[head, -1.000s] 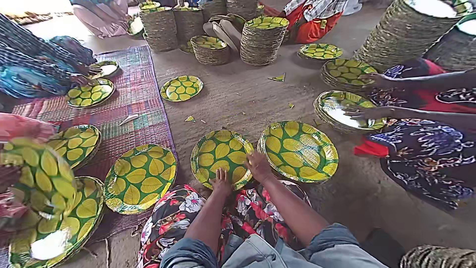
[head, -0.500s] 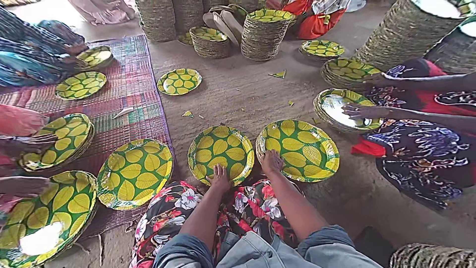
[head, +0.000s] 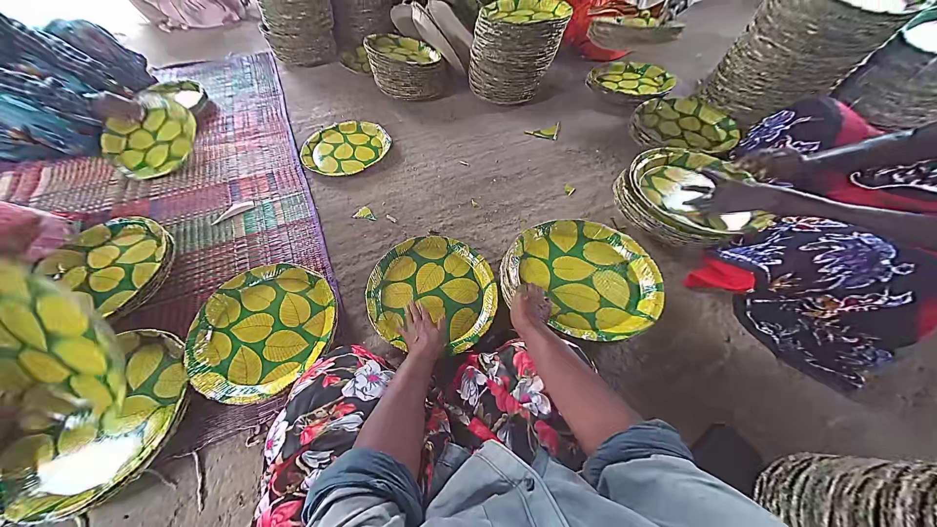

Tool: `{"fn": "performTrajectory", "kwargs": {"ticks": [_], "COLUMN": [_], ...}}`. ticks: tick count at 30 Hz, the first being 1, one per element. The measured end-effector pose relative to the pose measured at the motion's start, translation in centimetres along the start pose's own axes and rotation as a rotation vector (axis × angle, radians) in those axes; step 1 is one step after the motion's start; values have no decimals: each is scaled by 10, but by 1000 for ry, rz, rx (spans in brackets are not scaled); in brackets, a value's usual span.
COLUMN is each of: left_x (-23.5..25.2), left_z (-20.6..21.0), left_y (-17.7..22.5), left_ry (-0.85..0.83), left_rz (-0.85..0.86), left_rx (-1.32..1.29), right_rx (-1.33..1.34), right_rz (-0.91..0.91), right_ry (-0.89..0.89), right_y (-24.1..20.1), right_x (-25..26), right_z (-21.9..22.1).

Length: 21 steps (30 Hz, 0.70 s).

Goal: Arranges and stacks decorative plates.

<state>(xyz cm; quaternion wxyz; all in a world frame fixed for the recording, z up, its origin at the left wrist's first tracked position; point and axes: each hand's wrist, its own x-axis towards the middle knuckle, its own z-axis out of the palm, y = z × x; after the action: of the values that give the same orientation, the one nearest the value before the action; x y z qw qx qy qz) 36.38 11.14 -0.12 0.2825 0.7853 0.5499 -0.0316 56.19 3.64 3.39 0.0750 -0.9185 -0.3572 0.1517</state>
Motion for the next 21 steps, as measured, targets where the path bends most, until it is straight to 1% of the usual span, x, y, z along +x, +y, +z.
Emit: {"fn": "performTrajectory", "kwargs": {"ticks": [1, 2, 4, 5, 6, 7, 8, 9, 10, 11, 12, 13, 14, 15, 16, 17, 18, 19, 20, 21], "left_x": [2, 3, 3, 4, 4, 3, 2, 2, 6, 11, 15, 16, 15, 13, 12, 11, 12, 13, 14, 14], "left_z": [3, 6, 8, 5, 1, -2, -4, -5, -4, -3, -4, -6, -4, 0, 5, 11, 18, 23, 28, 31], "left_y": [-1, -2, 1, 3, 4, 5, 5, 4, 0, -3, -2, 0, -1, -2, -5, -8, -10, -11, -12, -12], "left_ry": [-135, -213, -232, -203, -143, -33, 130, 321, 508, 654, 728, 709, 603, 448, 267, 100, -20, -90, -119, -128], "left_rz": [-46, -70, -97, -106, -110, -107, -87, -44, 20, 78, 119, 150, 166, 158, 144, 129, 126, 135, 149, 156], "left_rx": [28, 42, 23, -4, -54, -122, -183, -241, -273, -277, -271, -245, -199, -121, -28, 64, 139, 188, 212, 224], "right_rx": [23, 51, 74, 78, 85, 99, 107, 119, 120, 86, 20, -33, -63, -68, -24, 34, 68, 64, 45, 22], "right_rz": [15, 25, 9, -48, -149, -285, -448, -602, -742, -836, -893, -932, -952, -953, -929, -841, -714, -548, -374, -216], "right_ry": [10, 55, 192, 317, 461, 564, 598, 531, 410, 228, 12, -170, -295, -334, -268, -150, -1, 100, 135, 114], "right_y": [2, 4, 11, 13, 15, 16, 13, 8, 2, -5, -13, -20, -23, -23, -20, -17, -14, -11, -7, -3], "right_x": [2, 1, -2, -2, -1, -1, -3, -7, -14, -20, -22, -21, -18, -14, -12, -10, -8, -4, 0, 5], "right_z": [-3, -3, -4, -4, -2, 1, 6, 13, 22, 29, 30, 31, 33, 36, 39, 38, 34, 27, 22, 19]}}
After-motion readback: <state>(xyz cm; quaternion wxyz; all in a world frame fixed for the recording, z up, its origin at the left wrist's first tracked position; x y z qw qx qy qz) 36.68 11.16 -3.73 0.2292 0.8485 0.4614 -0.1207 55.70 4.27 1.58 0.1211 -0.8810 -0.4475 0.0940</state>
